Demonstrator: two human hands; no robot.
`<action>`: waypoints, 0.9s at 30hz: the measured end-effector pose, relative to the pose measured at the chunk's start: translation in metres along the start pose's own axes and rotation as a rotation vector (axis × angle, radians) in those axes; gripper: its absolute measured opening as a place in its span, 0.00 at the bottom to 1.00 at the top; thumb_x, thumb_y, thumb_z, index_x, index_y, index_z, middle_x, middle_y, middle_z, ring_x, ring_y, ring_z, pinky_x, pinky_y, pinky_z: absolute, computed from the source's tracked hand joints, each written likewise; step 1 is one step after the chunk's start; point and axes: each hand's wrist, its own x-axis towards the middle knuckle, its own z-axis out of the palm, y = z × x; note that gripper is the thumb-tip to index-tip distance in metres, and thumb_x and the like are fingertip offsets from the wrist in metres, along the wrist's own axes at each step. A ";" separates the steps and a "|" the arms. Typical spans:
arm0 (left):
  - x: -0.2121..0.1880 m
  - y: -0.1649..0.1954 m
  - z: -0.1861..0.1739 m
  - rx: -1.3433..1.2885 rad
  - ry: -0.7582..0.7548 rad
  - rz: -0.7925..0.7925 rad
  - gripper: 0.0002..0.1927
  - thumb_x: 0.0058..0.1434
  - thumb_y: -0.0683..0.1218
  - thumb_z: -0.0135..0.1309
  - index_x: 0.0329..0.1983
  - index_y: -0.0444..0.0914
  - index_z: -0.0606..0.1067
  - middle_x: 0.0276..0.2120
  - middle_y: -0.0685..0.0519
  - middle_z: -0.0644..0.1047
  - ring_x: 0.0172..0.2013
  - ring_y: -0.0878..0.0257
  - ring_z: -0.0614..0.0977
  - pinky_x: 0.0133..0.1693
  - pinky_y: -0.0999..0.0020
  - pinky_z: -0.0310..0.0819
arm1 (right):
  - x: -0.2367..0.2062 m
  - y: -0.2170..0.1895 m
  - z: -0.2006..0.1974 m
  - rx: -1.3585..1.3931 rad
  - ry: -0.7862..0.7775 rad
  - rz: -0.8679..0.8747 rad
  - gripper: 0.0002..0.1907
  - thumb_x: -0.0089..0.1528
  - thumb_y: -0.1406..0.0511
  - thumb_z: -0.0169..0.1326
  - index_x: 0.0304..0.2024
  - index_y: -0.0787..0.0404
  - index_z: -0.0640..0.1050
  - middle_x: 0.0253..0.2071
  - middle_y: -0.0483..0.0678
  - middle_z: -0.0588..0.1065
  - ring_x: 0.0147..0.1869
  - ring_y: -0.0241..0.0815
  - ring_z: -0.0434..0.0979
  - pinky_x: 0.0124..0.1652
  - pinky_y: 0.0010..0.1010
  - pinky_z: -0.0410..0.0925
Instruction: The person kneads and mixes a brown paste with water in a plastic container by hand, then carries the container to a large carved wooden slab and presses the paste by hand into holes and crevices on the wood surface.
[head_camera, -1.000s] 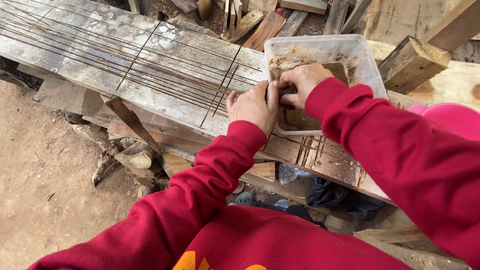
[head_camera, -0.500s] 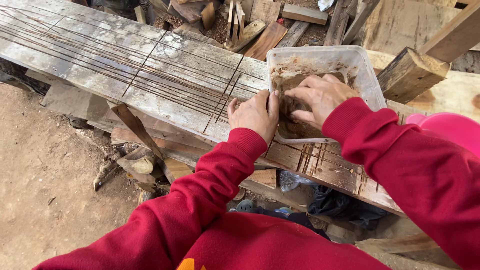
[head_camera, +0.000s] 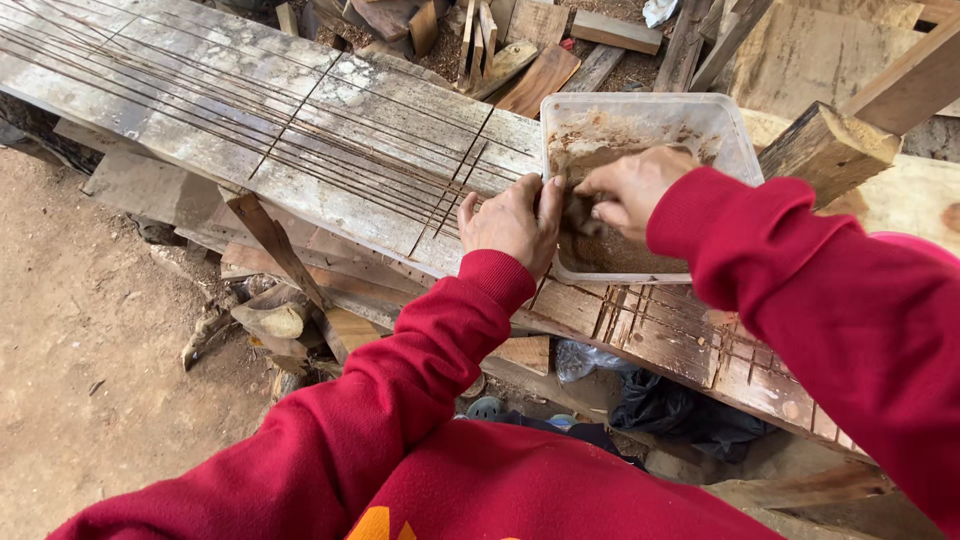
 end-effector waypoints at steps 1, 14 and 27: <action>0.001 0.000 0.000 0.004 -0.019 -0.010 0.24 0.70 0.61 0.37 0.37 0.43 0.79 0.27 0.41 0.82 0.35 0.43 0.84 0.64 0.43 0.54 | 0.000 0.000 -0.003 -0.009 -0.023 0.002 0.14 0.64 0.59 0.60 0.52 0.47 0.82 0.44 0.49 0.81 0.45 0.50 0.83 0.47 0.42 0.76; 0.001 0.003 0.001 0.035 0.010 0.005 0.23 0.71 0.60 0.37 0.36 0.43 0.79 0.31 0.43 0.82 0.37 0.43 0.83 0.63 0.42 0.55 | -0.006 -0.022 0.011 0.028 0.021 0.027 0.20 0.60 0.56 0.63 0.55 0.44 0.79 0.47 0.49 0.78 0.52 0.50 0.80 0.50 0.44 0.75; 0.000 0.005 0.001 0.001 0.025 0.007 0.23 0.70 0.59 0.38 0.34 0.43 0.78 0.29 0.43 0.82 0.35 0.42 0.83 0.62 0.42 0.55 | -0.016 -0.007 0.009 0.255 0.177 -0.035 0.21 0.53 0.53 0.70 0.45 0.49 0.81 0.42 0.53 0.82 0.45 0.52 0.81 0.47 0.44 0.74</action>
